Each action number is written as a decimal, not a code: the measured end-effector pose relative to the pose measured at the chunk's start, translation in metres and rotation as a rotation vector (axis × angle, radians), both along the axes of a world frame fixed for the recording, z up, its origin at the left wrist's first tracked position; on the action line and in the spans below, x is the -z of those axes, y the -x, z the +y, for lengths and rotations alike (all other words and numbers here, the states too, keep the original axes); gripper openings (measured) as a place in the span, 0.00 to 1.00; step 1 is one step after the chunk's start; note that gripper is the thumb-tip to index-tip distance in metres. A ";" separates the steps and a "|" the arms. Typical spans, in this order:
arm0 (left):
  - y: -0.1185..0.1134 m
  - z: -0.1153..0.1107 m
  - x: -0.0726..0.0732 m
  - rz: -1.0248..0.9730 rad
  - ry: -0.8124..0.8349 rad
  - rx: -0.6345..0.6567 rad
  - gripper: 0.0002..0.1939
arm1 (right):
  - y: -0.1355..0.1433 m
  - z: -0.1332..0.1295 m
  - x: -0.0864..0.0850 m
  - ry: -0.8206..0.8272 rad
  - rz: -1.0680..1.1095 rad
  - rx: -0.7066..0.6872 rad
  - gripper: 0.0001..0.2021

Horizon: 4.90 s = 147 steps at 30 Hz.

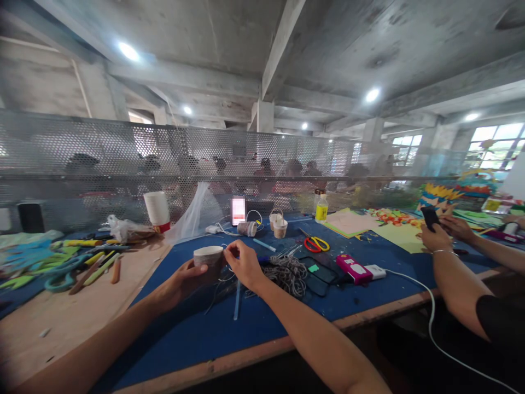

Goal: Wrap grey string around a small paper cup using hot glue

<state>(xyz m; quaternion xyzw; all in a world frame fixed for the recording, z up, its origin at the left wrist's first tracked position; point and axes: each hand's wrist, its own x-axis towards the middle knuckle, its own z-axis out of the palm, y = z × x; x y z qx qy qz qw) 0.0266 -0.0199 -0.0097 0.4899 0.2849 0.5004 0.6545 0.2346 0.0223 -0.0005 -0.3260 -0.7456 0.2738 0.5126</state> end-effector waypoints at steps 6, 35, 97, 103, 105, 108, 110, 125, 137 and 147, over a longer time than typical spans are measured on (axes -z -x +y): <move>0.003 0.003 0.003 0.005 -0.027 0.046 0.28 | -0.001 0.001 0.000 0.013 0.005 -0.012 0.11; 0.002 0.001 0.001 0.030 -0.013 0.027 0.28 | -0.003 0.007 0.001 0.114 0.021 -0.070 0.08; -0.003 0.002 -0.004 0.155 -0.130 -0.292 0.28 | 0.005 0.001 0.011 0.028 -0.089 0.022 0.25; -0.006 -0.001 -0.006 0.200 -0.165 -0.325 0.32 | 0.006 0.000 0.014 -0.054 -0.201 0.095 0.25; -0.006 -0.001 -0.006 0.232 -0.166 -0.350 0.32 | 0.006 -0.001 0.014 -0.060 -0.210 0.085 0.24; -0.004 0.001 -0.004 0.245 -0.168 -0.346 0.29 | 0.006 -0.001 0.013 -0.074 -0.191 0.070 0.22; -0.004 0.002 -0.003 0.230 -0.161 -0.337 0.27 | 0.006 -0.001 0.014 -0.081 -0.173 0.063 0.21; -0.003 0.005 0.001 0.172 -0.152 -0.323 0.30 | 0.007 0.002 0.015 -0.091 -0.106 0.032 0.18; -0.004 0.006 0.003 0.148 -0.139 -0.369 0.32 | 0.008 0.003 0.016 -0.082 -0.054 -0.001 0.11; -0.003 0.009 0.007 0.148 -0.096 -0.339 0.34 | 0.007 0.003 0.013 -0.178 -0.100 0.012 0.04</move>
